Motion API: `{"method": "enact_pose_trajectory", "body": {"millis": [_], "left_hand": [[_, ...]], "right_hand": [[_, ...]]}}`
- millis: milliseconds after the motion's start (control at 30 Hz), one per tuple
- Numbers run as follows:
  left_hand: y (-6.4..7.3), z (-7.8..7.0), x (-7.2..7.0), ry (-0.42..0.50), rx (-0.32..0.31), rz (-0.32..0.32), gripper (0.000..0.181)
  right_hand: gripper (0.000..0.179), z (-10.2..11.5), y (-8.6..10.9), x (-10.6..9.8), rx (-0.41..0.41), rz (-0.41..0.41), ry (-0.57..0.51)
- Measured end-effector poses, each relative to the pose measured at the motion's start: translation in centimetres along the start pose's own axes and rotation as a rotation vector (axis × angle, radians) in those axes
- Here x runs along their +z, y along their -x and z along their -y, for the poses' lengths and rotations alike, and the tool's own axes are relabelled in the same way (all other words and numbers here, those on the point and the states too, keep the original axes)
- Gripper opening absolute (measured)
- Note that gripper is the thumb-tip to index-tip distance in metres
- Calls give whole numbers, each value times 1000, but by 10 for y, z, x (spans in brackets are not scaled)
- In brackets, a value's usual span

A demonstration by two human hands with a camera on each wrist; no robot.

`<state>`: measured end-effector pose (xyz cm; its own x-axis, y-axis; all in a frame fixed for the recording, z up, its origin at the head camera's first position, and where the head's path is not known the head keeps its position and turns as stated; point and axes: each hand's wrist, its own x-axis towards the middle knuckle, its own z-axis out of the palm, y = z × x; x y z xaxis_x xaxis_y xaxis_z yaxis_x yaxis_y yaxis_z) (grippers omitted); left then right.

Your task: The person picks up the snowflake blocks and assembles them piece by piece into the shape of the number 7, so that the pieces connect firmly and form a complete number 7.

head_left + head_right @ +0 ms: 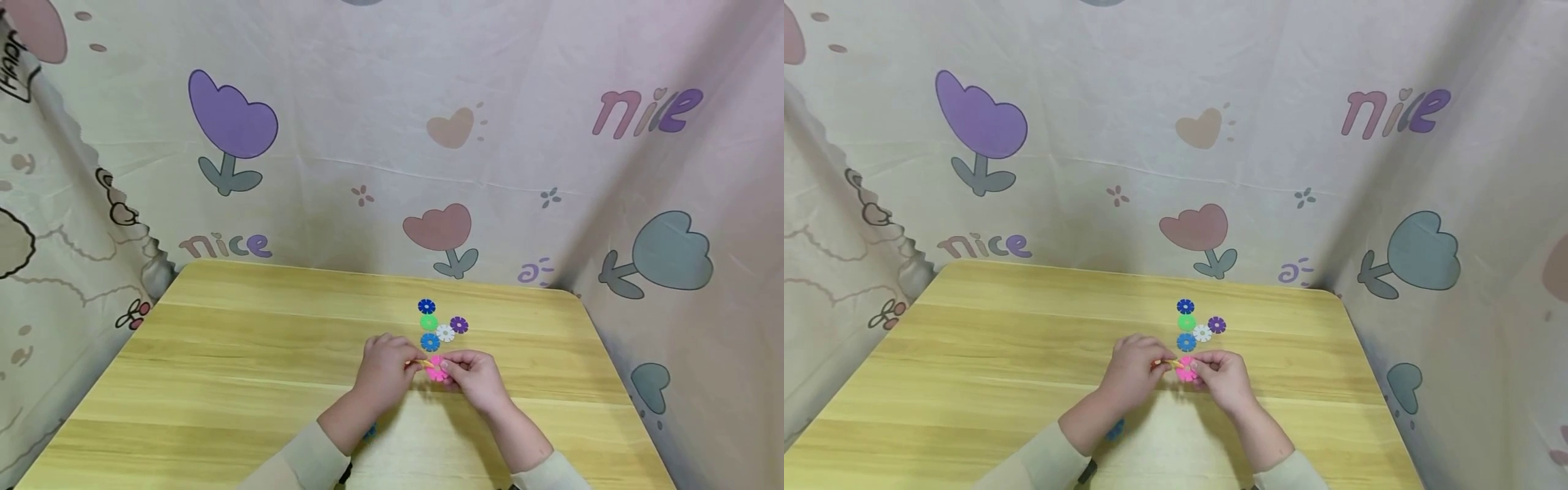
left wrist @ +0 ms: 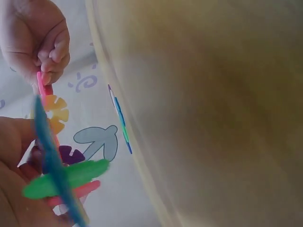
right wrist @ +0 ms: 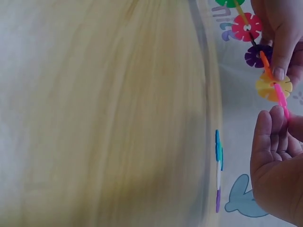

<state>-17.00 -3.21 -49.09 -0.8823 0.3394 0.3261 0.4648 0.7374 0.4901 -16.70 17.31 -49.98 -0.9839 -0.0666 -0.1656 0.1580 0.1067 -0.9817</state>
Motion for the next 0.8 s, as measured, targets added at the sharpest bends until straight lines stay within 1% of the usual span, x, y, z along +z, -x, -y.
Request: {"method": "enact_pose_trajectory", "body": {"millis": [100,167,333,433,533,633,800], "left_hand": [[0,0,0,-43,41,-10,7],[-1,0,0,-52,58,-15,7],[-1,2,-1,-34,66,-16,7],[-2,4,-1,-26,71,-5,6],[-2,7,-3,-17,73,5,6],[-3,9,-4,-4,69,14,8],[-1,13,-4,-4,55,32,12]], "right_hand": [[17,0,0,3,-4,-14,-14],[17,0,0,5,-9,-19,-23],[18,0,0,9,-12,-14,-46],[18,-1,-1,8,-19,-8,-29],[17,-3,-6,3,-63,-44,27],[14,-5,-12,-6,-112,-109,108],[7,-5,-23,-20,-167,-174,303]]}}
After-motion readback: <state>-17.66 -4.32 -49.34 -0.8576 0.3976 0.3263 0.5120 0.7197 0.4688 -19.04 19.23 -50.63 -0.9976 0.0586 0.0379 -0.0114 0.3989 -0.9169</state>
